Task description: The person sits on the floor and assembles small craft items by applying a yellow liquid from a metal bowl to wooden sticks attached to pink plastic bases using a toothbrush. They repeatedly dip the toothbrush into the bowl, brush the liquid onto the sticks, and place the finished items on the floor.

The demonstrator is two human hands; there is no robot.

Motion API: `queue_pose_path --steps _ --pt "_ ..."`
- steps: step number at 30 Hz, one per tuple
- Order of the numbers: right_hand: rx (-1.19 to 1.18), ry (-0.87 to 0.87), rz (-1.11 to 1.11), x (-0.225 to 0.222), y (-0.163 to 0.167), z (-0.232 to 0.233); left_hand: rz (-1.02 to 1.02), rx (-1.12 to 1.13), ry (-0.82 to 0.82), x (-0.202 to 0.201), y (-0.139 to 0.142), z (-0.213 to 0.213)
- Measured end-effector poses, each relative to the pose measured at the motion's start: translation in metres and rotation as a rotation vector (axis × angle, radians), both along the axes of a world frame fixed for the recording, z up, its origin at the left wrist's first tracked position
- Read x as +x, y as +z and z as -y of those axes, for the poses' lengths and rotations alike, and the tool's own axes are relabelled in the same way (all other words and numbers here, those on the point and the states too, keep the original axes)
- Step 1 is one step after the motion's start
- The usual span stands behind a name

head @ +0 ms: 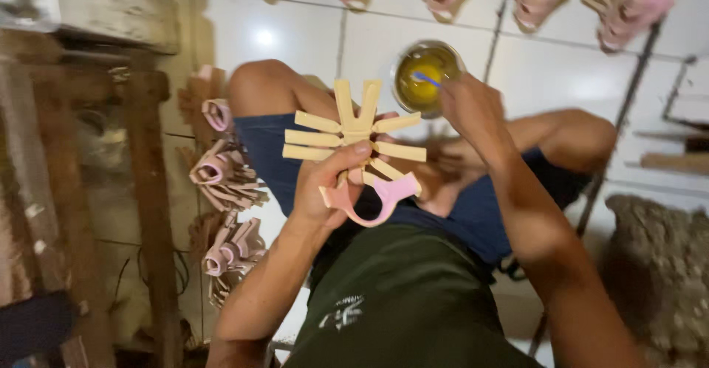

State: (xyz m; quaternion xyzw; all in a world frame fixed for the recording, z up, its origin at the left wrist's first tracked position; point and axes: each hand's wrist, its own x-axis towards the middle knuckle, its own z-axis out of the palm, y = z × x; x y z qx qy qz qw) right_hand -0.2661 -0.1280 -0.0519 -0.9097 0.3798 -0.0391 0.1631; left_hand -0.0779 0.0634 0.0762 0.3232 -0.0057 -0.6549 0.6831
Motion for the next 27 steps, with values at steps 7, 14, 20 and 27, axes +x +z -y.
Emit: queue_pose_path --steps 7,14,20,27 --pt "-0.227 0.023 0.08 -0.089 0.054 0.001 0.114 -0.078 0.077 0.009 0.005 0.01" --pt "-0.184 -0.225 0.631 -0.096 0.122 -0.047 0.068 -0.158 0.028 -0.023 0.021 0.049" --pt "0.101 -0.326 0.765 -0.052 0.15 -0.06 0.09 -0.24 0.013 -0.037 0.038 0.06" --pt "0.049 -0.273 0.767 -0.051 0.153 -0.055 0.111 -0.231 0.001 -0.037 0.027 0.055"
